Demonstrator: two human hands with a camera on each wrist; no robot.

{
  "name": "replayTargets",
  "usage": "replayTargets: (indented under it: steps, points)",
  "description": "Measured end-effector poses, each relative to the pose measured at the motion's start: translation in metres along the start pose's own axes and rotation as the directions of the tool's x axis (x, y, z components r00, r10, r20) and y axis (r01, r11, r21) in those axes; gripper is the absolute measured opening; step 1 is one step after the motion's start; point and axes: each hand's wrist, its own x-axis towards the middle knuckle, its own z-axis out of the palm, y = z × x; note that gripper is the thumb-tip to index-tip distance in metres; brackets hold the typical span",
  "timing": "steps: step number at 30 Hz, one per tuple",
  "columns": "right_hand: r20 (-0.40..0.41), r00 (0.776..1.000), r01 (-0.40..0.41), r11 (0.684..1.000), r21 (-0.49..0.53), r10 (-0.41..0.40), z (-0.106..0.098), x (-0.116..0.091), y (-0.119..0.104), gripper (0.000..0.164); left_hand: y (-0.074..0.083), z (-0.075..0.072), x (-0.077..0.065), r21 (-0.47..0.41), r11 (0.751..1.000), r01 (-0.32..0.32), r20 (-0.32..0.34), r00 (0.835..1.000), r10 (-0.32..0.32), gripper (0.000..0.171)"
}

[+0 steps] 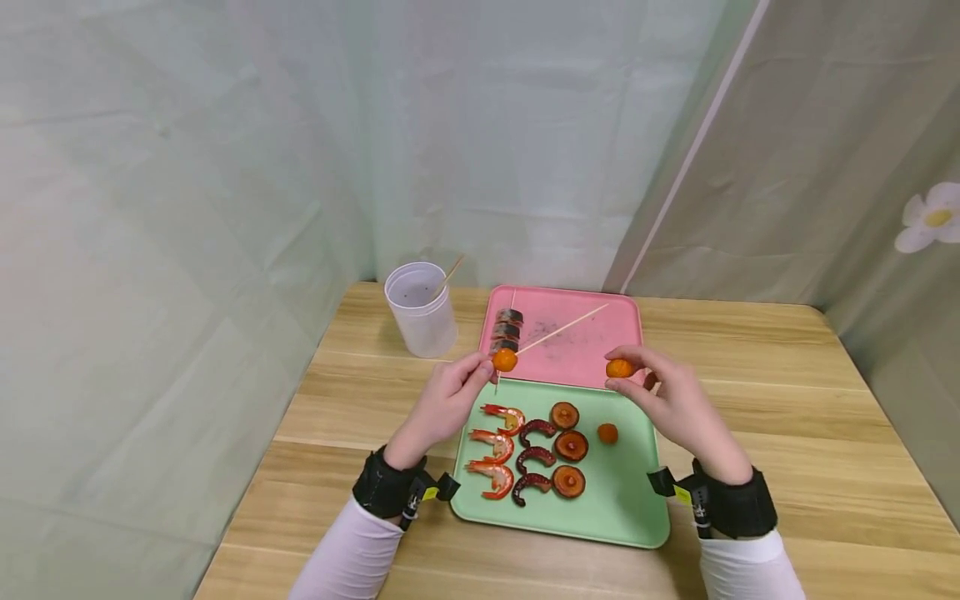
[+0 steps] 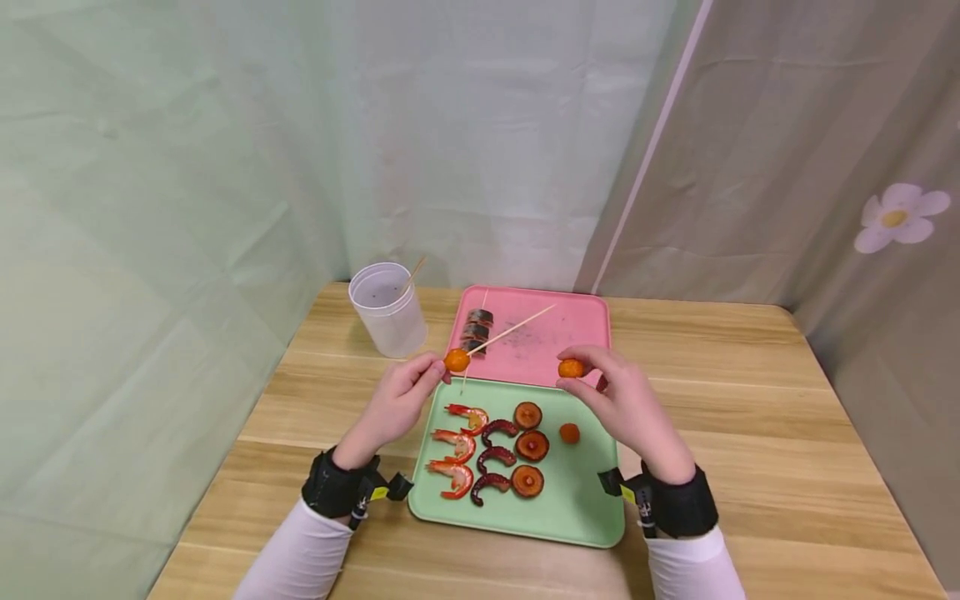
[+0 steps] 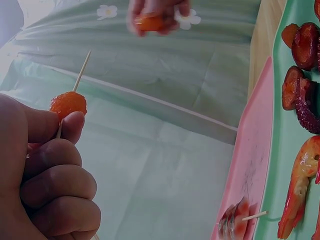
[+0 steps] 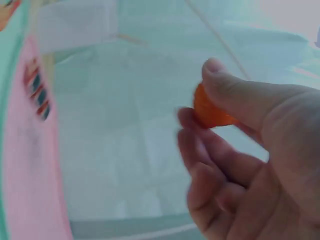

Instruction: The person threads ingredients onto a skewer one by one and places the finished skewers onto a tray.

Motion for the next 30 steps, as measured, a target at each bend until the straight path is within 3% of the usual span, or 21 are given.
replayTargets:
  steps: [2, 5, 10, 14, 20, 26, 30]
  points:
    - [-0.088, 0.996, -0.016, 0.999, 0.029, 0.018, 0.001, 0.006, -0.005, 0.038, -0.001, 0.001, -0.001, -0.003, 1.000, 0.001, 0.000, 1.000, -0.001, 0.023]
    - [-0.195, 0.971, -0.113, 0.986, 0.126, 0.136, 0.005, 0.013, -0.015, 0.034, -0.002, 0.002, -0.001, -0.004, 1.000, 0.002, 0.003, 1.000, -0.002, 0.022]
    - [-0.184, 0.936, -0.233, 0.921, 0.312, 0.299, 0.016, 0.020, -0.025, 0.027, -0.003, 0.003, -0.001, 0.004, 1.000, -0.005, 0.001, 1.000, 0.005, 0.023]
    - [-0.118, 0.939, -0.252, 0.878, 0.407, 0.324, 0.020, 0.021, -0.023, 0.029, -0.005, 0.002, 0.000, 0.016, 1.000, -0.018, 0.002, 1.000, 0.018, 0.023]
    - [-0.110, 0.941, -0.218, 0.824, 0.523, 0.319, 0.016, 0.019, -0.017, 0.029, -0.005, 0.000, 0.002, 0.020, 1.000, -0.023, 0.011, 1.000, 0.023, 0.023]
    - [-0.131, 0.933, -0.159, 0.710, 0.686, 0.335, 0.012, 0.019, -0.016, 0.031, -0.005, 0.000, 0.001, 0.056, 0.998, -0.037, 0.071, 0.997, 0.032, 0.021]
    - [-0.142, 0.931, -0.152, 0.707, 0.690, 0.338, 0.012, 0.019, -0.014, 0.041, -0.004, 0.002, 0.000, 0.072, 0.996, -0.043, 0.117, 0.993, 0.034, 0.020]
